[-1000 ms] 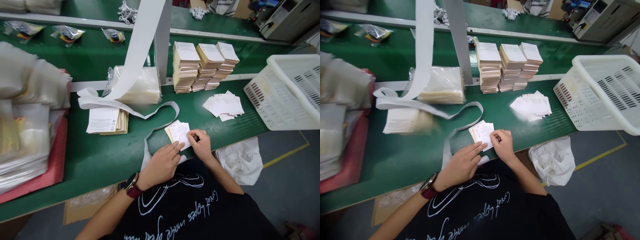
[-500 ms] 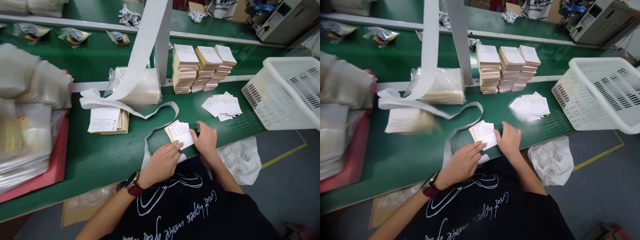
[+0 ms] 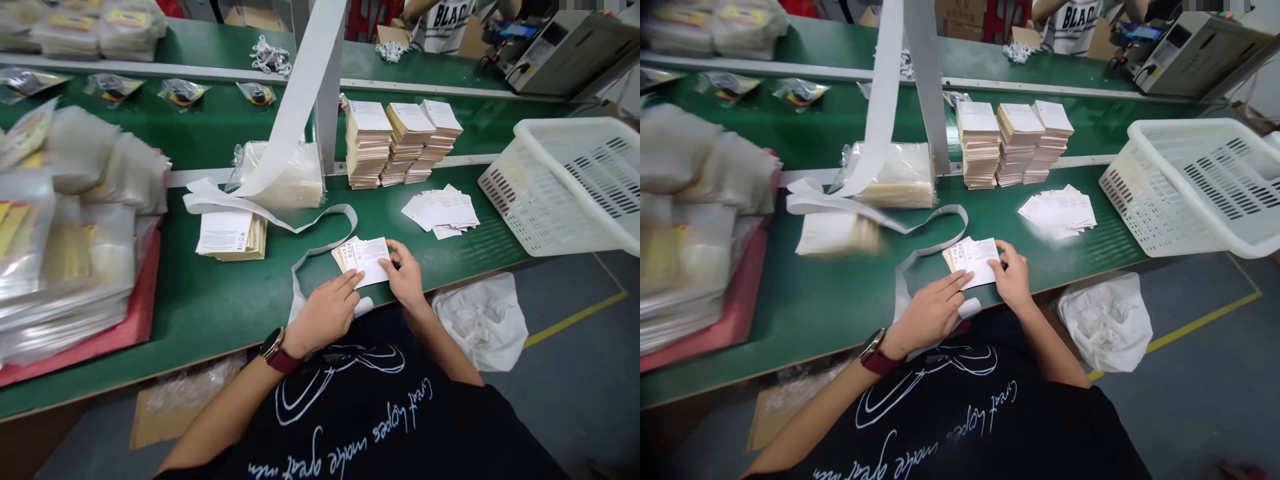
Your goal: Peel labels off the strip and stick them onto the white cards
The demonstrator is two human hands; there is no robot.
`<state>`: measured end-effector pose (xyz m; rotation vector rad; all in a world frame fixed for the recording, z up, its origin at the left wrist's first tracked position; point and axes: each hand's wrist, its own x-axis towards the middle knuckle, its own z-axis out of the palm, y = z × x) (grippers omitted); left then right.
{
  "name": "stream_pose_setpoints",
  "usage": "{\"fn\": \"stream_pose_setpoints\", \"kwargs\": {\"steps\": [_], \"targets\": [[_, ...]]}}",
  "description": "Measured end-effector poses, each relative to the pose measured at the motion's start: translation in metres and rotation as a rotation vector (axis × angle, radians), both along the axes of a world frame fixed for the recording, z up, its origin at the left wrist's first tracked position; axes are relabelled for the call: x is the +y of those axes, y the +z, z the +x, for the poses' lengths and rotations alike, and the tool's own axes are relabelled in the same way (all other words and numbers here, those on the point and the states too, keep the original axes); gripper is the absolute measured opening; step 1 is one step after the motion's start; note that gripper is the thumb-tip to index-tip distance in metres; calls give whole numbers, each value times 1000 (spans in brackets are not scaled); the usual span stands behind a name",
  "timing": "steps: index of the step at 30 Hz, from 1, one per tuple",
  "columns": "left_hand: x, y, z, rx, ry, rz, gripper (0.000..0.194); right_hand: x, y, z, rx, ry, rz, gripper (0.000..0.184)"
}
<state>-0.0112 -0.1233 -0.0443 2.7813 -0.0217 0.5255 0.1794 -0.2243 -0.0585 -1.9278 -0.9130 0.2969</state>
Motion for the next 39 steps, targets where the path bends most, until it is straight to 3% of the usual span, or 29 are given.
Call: {"fn": "stream_pose_setpoints", "kwargs": {"steps": [3,6,8,12,14,16,19,21,24,27,29,32,39], "targets": [[2,0,-1,-51,1,-38,15,-14,2,18,-88,-70,-16,49],[4,2,-3,-124,16,-116,17,-31,13,26,-384,-161,-144,44],[6,2,-3,-145,35,-191,19,-40,23,16,-463,-95,-127,40],[3,3,-1,-185,69,-362,22,-44,33,-29,-235,324,36,20],[-1,4,0,-213,106,-450,25,-42,30,-48,-95,390,112,12],[-6,5,0,-219,182,-484,26,-40,24,-56,28,355,178,9],[-10,9,-2,-232,266,-325,29,-40,16,-56,143,324,214,5],[-10,11,-3,-241,204,-160,34,-42,14,-55,155,331,201,6],[-11,8,-4,-237,131,-59,23,-44,14,-54,-24,281,228,9],[-13,1,-1,-257,229,-52,17,-44,14,-46,-271,128,319,11],[-15,-3,1,-262,245,-16,15,-40,15,-36,-265,10,328,13],[-17,-7,3,-231,161,49,16,-27,17,-18,-123,-70,233,14],[-19,-7,2,-152,58,68,21,4,13,-12,-36,43,12,11]]}}
